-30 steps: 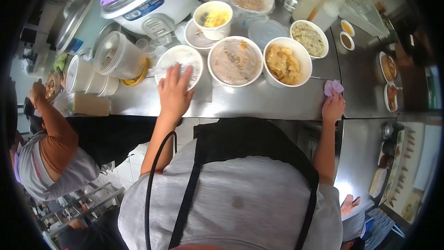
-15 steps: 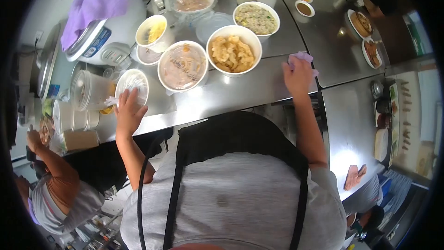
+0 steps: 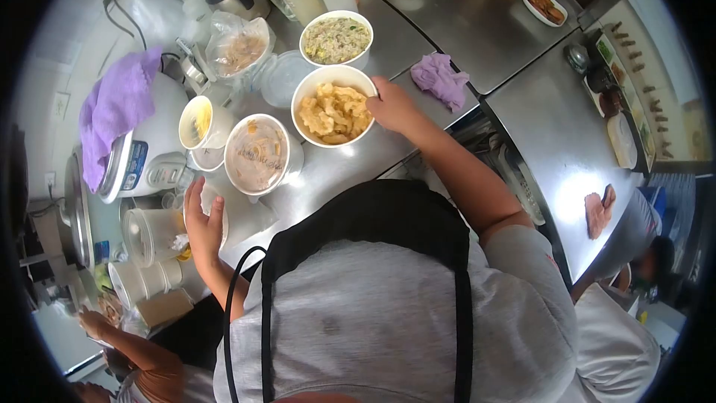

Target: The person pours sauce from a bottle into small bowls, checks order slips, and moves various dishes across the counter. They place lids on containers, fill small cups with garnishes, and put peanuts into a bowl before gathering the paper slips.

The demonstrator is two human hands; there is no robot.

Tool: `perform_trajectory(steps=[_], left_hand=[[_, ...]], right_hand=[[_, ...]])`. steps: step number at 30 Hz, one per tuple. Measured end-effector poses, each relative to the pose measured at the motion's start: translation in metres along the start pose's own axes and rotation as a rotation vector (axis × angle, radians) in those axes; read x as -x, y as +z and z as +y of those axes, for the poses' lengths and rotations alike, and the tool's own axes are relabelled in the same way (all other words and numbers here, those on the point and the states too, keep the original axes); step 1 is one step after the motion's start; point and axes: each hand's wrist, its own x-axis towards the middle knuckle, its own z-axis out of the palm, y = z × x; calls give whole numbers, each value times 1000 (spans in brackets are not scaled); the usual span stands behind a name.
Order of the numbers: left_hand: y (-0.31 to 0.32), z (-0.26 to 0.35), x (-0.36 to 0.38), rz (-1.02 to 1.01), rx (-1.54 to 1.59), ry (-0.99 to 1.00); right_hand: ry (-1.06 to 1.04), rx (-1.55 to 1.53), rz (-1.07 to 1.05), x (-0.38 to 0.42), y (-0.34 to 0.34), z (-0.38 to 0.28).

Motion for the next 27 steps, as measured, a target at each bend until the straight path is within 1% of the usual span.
perform_trajectory(steps=[3, 4, 6, 9, 11, 12, 13, 15, 18, 19, 20, 21, 23, 24, 26, 27], left_hand=[[-3, 3, -11, 21, 18, 90], [-3, 5, -16, 33, 13, 125], [-1, 20, -32, 17, 103, 183], [14, 55, -61, -17, 195, 253], [41, 66, -92, -61, 74, 330], [60, 65, -110, -114, 38, 419], [77, 66, -128, -166, 1, 510], [98, 88, -154, -471, -161, 396], [159, 85, -190, -875, -336, 598], [171, 74, -190, -872, -202, 573], [181, 70, -196, -901, -165, 571], [187, 70, -201, -923, -180, 565], [198, 68, -216, -938, -256, 539], [203, 68, -223, -932, -300, 520], [210, 67, -232, -905, -382, 474], [213, 64, -234, -884, -419, 448]], right_hand=[[32, 102, 5, 3, -15, 1], [19, 61, 41, 3, -18, 3], [-3, -21, 114, 4, -25, 8], [37, -137, 165, 8, -39, 17], [-107, 64, 311, 4, -44, 41], [-178, 165, 381, 2, -42, 54], [-263, 379, 474, 0, -41, 64], [-427, 815, 655, -3, -38, 81], [-325, 901, 620, 1, -37, 100], [-248, 821, 607, 1, -38, 104], [-157, 744, 610, 0, -40, 110], [-242, 758, 621, 2, -42, 123], [-160, 718, 582, 12, -44, 130], [-214, 661, 603, 15, -45, 138], [-173, 480, 707, 16, -52, 150], [-103, 420, 753, 24, -61, 153]])
